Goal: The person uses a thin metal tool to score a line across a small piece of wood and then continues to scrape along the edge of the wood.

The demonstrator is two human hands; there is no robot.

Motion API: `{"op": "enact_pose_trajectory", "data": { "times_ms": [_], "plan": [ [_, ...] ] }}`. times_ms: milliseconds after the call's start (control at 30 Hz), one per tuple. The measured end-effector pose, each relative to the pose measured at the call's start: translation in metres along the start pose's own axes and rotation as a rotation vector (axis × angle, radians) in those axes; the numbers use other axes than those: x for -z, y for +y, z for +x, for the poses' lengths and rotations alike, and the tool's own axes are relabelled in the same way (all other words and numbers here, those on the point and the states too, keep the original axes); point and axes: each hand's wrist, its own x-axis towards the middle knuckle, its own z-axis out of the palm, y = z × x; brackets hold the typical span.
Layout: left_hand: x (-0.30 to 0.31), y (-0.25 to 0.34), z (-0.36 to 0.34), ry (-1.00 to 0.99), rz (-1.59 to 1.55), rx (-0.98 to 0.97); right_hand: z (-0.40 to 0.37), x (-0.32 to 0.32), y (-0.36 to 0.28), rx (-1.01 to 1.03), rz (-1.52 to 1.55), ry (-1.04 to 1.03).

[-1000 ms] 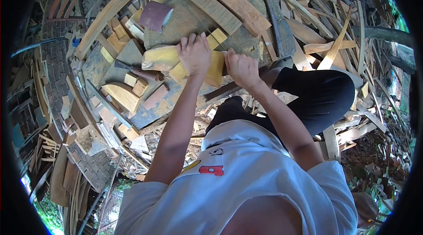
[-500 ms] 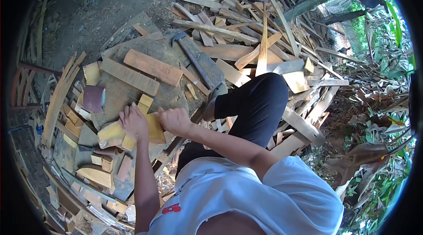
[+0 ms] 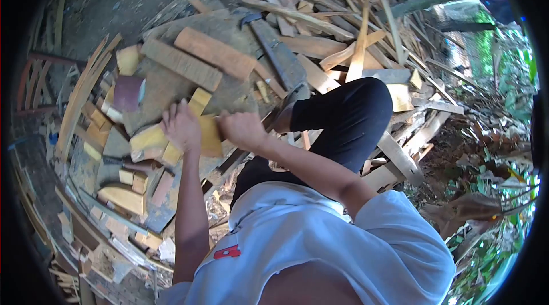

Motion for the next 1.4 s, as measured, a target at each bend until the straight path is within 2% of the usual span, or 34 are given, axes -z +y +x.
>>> {"op": "enact_pose_trajectory", "data": {
  "times_ms": [67,133,200,233,300,400,433,500,600,667,733,767,800,867,1000,1067,1133,1200,1233,1300,1333,1400],
  "plan": [
    [0.0,-0.002,0.0,-0.021,0.018,-0.004,-0.025,0.007,0.007,-0.087,0.023,-0.101],
    [0.002,0.002,0.002,-0.015,0.013,0.01,-0.043,0.007,0.011,-0.121,0.008,-0.108],
    [0.004,0.002,0.002,-0.009,-0.011,0.019,-0.044,-0.032,0.028,0.188,-0.222,0.478],
    [0.003,0.001,0.003,0.014,-0.042,0.013,-0.031,-0.038,0.024,0.207,-0.196,0.473],
    [0.005,0.003,0.005,0.016,-0.044,0.026,0.001,-0.042,0.024,0.34,-0.439,0.849],
    [0.007,0.005,0.004,0.02,-0.073,0.04,0.015,-0.039,0.014,0.332,-0.412,0.905],
    [0.006,0.005,0.004,0.024,-0.081,0.038,0.01,-0.036,0.015,0.335,-0.41,0.902],
    [0.007,0.003,0.004,0.026,-0.085,0.037,-0.009,-0.029,0.02,0.228,-0.062,0.489],
    [0.008,0.005,0.004,0.009,-0.074,0.059,-0.042,-0.016,0.026,0.189,-0.081,0.429],
    [0.009,0.005,0.004,0.007,-0.08,0.055,-0.036,-0.014,0.022,0.216,-0.111,0.472],
    [0.008,0.005,0.005,0.005,-0.086,0.05,-0.013,-0.012,0.016,0.134,-0.002,0.289],
    [0.009,0.005,0.004,0.0,-0.09,0.051,0.0,-0.019,0.015,0.233,-0.049,0.438],
    [0.009,0.005,0.003,-0.001,-0.088,0.052,0.007,-0.025,0.014,0.234,-0.047,0.437],
    [0.01,0.005,0.004,-0.01,-0.081,0.051,0.016,-0.03,0.01,0.309,-0.16,0.696],
    [0.011,0.005,0.004,0.013,-0.064,0.022,-0.02,-0.022,0.02,0.33,-0.197,0.651],
    [0.011,0.005,0.003,-0.004,-0.08,0.03,-0.039,-0.018,0.023,0.183,-0.058,0.4],
    [0.011,0.005,0.004,-0.014,-0.075,0.034,-0.037,-0.015,0.019,0.142,-0.032,0.354],
    [0.011,0.005,0.003,-0.023,-0.079,0.027,-0.017,-0.012,0.011,0.069,-0.025,0.221],
    [0.012,0.005,0.004,-0.011,-0.088,0.027,-0.002,-0.016,0.007,0.068,-0.026,0.224],
    [0.011,0.006,0.003,-0.001,-0.096,0.032,0.022,-0.025,0.001,0.258,-0.272,0.636],
    [0.009,0.006,0.003,0.026,-0.084,0.039,0.019,-0.02,-0.001,0.261,-0.272,0.634],
    [0.006,0.007,0.002,0.05,-0.076,0.051,0.01,-0.01,-0.002,0.131,-0.106,0.395]
  ]
}}
